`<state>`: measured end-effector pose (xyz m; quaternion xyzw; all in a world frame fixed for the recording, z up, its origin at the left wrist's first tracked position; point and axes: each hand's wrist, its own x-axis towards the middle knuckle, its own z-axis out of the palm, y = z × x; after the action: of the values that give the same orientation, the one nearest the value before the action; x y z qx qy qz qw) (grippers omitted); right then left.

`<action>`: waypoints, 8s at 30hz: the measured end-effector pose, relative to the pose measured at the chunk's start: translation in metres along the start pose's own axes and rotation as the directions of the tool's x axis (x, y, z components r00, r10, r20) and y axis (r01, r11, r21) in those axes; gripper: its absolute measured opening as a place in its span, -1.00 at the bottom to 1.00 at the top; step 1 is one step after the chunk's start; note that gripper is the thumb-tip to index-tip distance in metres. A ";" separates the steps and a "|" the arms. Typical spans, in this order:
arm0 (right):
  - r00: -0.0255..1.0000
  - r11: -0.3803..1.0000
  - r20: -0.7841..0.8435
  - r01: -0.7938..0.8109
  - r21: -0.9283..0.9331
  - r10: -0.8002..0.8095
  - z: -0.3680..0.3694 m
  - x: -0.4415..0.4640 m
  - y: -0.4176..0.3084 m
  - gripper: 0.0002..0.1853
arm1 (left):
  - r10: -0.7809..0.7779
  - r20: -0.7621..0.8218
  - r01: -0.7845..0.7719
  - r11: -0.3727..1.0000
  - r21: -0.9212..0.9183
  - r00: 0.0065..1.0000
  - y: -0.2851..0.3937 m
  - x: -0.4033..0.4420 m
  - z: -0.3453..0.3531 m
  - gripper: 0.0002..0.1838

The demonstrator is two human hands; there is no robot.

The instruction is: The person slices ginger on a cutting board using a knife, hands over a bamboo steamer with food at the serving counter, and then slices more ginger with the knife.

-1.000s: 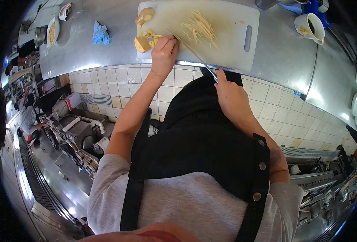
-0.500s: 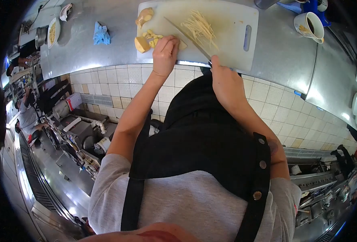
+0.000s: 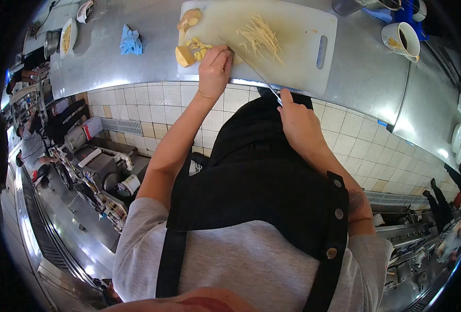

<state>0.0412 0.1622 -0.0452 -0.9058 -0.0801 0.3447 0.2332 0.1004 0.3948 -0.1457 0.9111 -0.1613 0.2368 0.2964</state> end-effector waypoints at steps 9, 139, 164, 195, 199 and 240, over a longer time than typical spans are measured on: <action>0.984 0.996 -0.156 0.084 -0.028 -0.087 0.016 0.034 0.001 -0.80 | -0.005 0.007 0.005 1.000 0.024 1.000 0.000 -0.001 -0.001 -0.87; 0.978 0.992 -0.172 0.115 -0.052 -0.122 0.019 0.044 -0.004 -0.79 | -0.030 0.022 0.029 0.999 0.012 0.999 0.002 -0.004 -0.002 -0.87; 0.981 0.995 -0.167 0.087 -0.055 -0.095 0.022 0.040 -0.006 -0.78 | -0.025 -0.016 0.025 1.000 0.009 1.000 0.001 -0.004 0.000 -0.85; 0.988 0.994 -0.139 0.059 -0.091 -0.071 -0.005 0.032 -0.020 -0.79 | -0.019 0.003 0.019 1.000 0.018 1.000 0.000 -0.006 -0.003 -0.87; 0.992 0.996 -0.104 0.066 -0.065 -0.073 -0.005 0.012 -0.012 -0.78 | -0.030 0.003 0.030 0.999 0.027 1.000 0.001 -0.006 -0.002 -0.88; 0.971 0.985 -0.195 0.155 0.072 -0.138 0.031 0.055 -0.002 -0.78 | -0.010 -0.010 0.010 1.000 0.007 1.000 0.002 -0.006 -0.002 -0.89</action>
<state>0.0620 0.1921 -0.0970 -0.9150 -0.1091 0.2418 0.3039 0.0942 0.3957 -0.1463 0.9117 -0.1546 0.2403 0.2951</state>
